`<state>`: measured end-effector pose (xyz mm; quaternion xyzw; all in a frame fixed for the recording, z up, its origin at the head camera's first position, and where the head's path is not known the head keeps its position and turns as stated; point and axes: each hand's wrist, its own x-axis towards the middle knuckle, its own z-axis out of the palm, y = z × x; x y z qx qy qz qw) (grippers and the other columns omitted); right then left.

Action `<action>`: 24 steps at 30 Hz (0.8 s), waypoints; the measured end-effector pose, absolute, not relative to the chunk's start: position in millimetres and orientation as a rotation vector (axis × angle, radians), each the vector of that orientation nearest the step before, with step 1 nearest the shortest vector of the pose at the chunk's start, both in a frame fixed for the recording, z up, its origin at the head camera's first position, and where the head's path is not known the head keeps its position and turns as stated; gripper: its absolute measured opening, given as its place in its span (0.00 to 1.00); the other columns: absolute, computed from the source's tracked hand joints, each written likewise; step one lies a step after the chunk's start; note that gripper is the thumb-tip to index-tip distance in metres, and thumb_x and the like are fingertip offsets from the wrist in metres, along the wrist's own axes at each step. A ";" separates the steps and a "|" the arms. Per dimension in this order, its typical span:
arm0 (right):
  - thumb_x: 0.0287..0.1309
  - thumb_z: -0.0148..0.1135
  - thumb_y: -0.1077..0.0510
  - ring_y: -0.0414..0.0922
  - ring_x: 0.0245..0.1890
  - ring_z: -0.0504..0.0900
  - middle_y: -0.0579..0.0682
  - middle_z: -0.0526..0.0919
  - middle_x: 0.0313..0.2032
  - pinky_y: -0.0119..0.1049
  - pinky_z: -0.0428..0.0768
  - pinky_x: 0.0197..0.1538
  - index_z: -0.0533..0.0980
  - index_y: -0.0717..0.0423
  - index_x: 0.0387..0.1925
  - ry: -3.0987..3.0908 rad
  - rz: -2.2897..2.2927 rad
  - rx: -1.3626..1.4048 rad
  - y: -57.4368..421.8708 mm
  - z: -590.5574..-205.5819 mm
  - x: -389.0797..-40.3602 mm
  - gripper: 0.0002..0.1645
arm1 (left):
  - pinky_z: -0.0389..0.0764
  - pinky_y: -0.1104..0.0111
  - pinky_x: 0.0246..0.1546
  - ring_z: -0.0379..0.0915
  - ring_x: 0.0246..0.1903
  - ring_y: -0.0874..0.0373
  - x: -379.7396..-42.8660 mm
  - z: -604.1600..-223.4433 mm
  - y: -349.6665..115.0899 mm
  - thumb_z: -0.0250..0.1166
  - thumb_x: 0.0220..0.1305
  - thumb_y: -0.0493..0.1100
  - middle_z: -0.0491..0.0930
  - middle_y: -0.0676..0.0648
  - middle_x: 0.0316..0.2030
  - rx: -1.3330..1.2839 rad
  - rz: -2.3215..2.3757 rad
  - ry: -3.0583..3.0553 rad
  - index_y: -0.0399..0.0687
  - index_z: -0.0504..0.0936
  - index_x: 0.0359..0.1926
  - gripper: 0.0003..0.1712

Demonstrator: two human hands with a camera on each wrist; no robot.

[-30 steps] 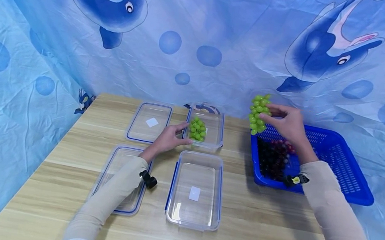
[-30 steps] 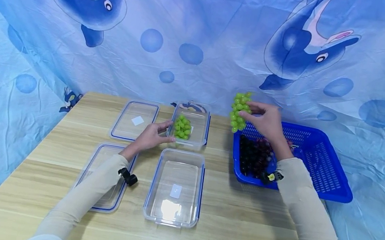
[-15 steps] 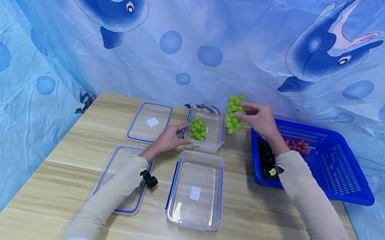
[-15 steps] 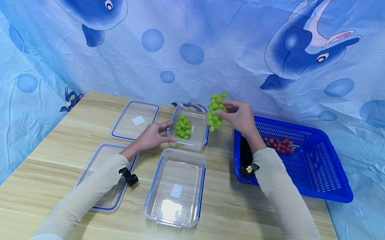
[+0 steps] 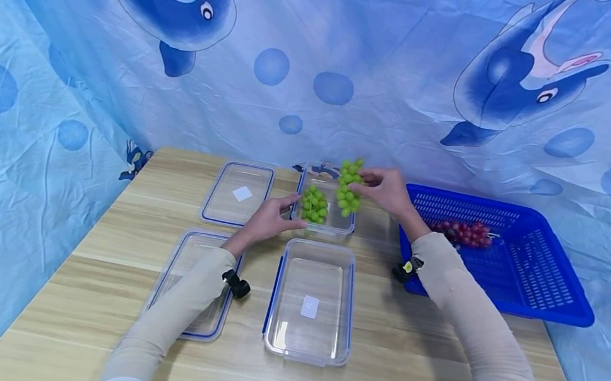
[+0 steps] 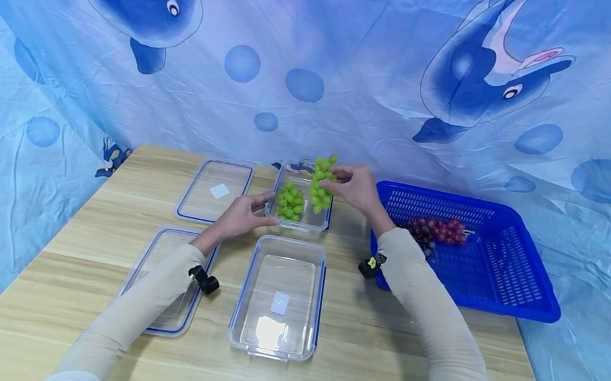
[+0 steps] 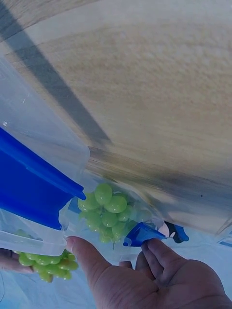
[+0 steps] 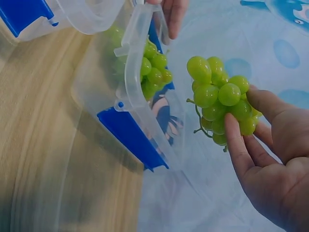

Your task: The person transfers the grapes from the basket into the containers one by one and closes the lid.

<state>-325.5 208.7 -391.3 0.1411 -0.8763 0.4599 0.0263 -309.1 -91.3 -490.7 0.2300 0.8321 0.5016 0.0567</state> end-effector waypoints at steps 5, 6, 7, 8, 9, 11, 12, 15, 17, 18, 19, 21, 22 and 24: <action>0.60 0.75 0.53 0.56 0.50 0.85 0.64 0.85 0.53 0.47 0.87 0.52 0.81 0.65 0.57 -2.739 1.418 0.433 202.4 -401.4 -331.7 0.28 | 0.74 0.57 0.69 0.63 0.72 0.44 -308.1 -491.3 -91.8 0.74 0.61 0.57 0.58 0.39 0.77 0.696 1.520 2.518 0.42 0.63 0.76 0.50; 0.60 0.75 0.54 0.56 0.49 0.86 0.64 0.86 0.52 0.46 0.87 0.52 0.82 0.65 0.57 -2.748 1.404 0.430 201.4 -403.9 -332.8 0.27 | 0.74 0.57 0.69 0.63 0.72 0.44 -308.0 -491.4 -91.7 0.74 0.61 0.57 0.58 0.39 0.77 0.693 1.520 2.517 0.42 0.63 0.76 0.50; 0.60 0.75 0.54 0.56 0.49 0.86 0.64 0.86 0.52 0.46 0.87 0.51 0.82 0.65 0.56 -2.757 1.388 0.429 200.4 -405.7 -333.3 0.27 | 0.74 0.58 0.69 0.63 0.72 0.44 -307.8 -491.4 -91.7 0.74 0.61 0.58 0.58 0.39 0.78 0.690 1.521 2.516 0.43 0.63 0.76 0.50; 0.59 0.76 0.53 0.56 0.49 0.86 0.64 0.86 0.51 0.46 0.87 0.51 0.82 0.64 0.56 -2.767 1.375 0.425 199.5 -407.3 -333.4 0.27 | 0.74 0.58 0.69 0.63 0.72 0.44 -307.8 -491.5 -91.6 0.74 0.61 0.58 0.57 0.39 0.78 0.689 1.521 2.515 0.43 0.63 0.76 0.50; 0.59 0.76 0.53 0.57 0.48 0.86 0.64 0.86 0.50 0.47 0.88 0.51 0.82 0.64 0.56 -2.774 1.368 0.421 198.6 -408.6 -333.2 0.27 | 0.74 0.58 0.68 0.63 0.72 0.44 -307.8 -491.6 -91.5 0.74 0.61 0.58 0.57 0.40 0.78 0.686 1.521 2.515 0.43 0.63 0.76 0.50; 0.58 0.76 0.53 0.57 0.48 0.86 0.64 0.87 0.50 0.47 0.88 0.50 0.82 0.64 0.55 -2.795 1.344 0.417 197.2 -411.3 -332.7 0.27 | 0.74 0.58 0.68 0.63 0.72 0.44 -308.1 -491.8 -91.3 0.74 0.61 0.58 0.57 0.40 0.78 0.681 1.524 2.515 0.43 0.63 0.76 0.50; 0.58 0.76 0.53 0.58 0.49 0.86 0.65 0.86 0.50 0.48 0.87 0.51 0.82 0.65 0.56 -2.804 1.337 0.420 196.4 -413.0 -332.8 0.28 | 0.74 0.59 0.68 0.64 0.72 0.44 -308.2 -491.9 -91.2 0.74 0.61 0.58 0.58 0.40 0.78 0.680 1.525 2.516 0.42 0.64 0.76 0.50; 0.59 0.76 0.53 0.58 0.50 0.85 0.65 0.86 0.51 0.50 0.87 0.52 0.82 0.66 0.56 -2.828 1.332 0.426 195.3 -417.2 -332.6 0.28 | 0.74 0.59 0.68 0.64 0.72 0.44 -308.0 -491.5 -91.3 0.74 0.61 0.57 0.58 0.39 0.78 0.680 1.524 2.517 0.42 0.64 0.76 0.50; 0.59 0.76 0.54 0.58 0.51 0.85 0.65 0.86 0.51 0.50 0.87 0.53 0.81 0.66 0.56 -2.843 1.327 0.428 194.9 -419.8 -333.2 0.28 | 0.74 0.59 0.68 0.64 0.72 0.44 -307.8 -491.1 -91.1 0.74 0.61 0.57 0.58 0.39 0.78 0.684 1.522 2.519 0.42 0.63 0.76 0.50; 0.59 0.76 0.53 0.58 0.51 0.85 0.65 0.86 0.52 0.51 0.87 0.53 0.81 0.66 0.56 -2.848 1.325 0.427 194.8 -420.8 -333.4 0.28 | 0.74 0.59 0.68 0.64 0.72 0.44 -307.8 -491.0 -91.1 0.74 0.61 0.57 0.58 0.39 0.77 0.686 1.520 2.519 0.42 0.63 0.76 0.50; 0.59 0.76 0.53 0.58 0.50 0.85 0.64 0.86 0.52 0.51 0.87 0.53 0.82 0.65 0.56 -2.858 1.314 0.422 194.6 -421.5 -333.4 0.28 | 0.74 0.59 0.68 0.64 0.72 0.44 -307.7 -490.9 -91.0 0.74 0.62 0.56 0.58 0.39 0.77 0.688 1.519 2.520 0.41 0.63 0.76 0.49; 0.59 0.76 0.53 0.58 0.50 0.85 0.64 0.86 0.52 0.51 0.87 0.52 0.81 0.64 0.57 -2.872 1.288 0.422 193.7 -423.0 -334.0 0.29 | 0.74 0.59 0.68 0.64 0.72 0.44 -307.7 -490.8 -91.0 0.74 0.62 0.56 0.58 0.38 0.77 0.691 1.519 2.522 0.41 0.64 0.76 0.49; 0.59 0.76 0.52 0.57 0.50 0.86 0.64 0.86 0.51 0.51 0.87 0.52 0.82 0.64 0.57 -2.878 1.277 0.421 192.8 -423.5 -334.2 0.29 | 0.74 0.59 0.68 0.64 0.72 0.43 -307.7 -490.8 -90.9 0.74 0.62 0.56 0.58 0.38 0.77 0.691 1.520 2.522 0.41 0.64 0.76 0.49; 0.59 0.76 0.51 0.57 0.50 0.86 0.63 0.86 0.51 0.50 0.87 0.52 0.82 0.63 0.57 -2.891 1.243 0.428 190.8 -424.4 -334.7 0.29 | 0.74 0.59 0.68 0.64 0.72 0.44 -307.9 -490.9 -91.0 0.74 0.62 0.56 0.58 0.38 0.77 0.691 1.523 2.520 0.41 0.63 0.76 0.49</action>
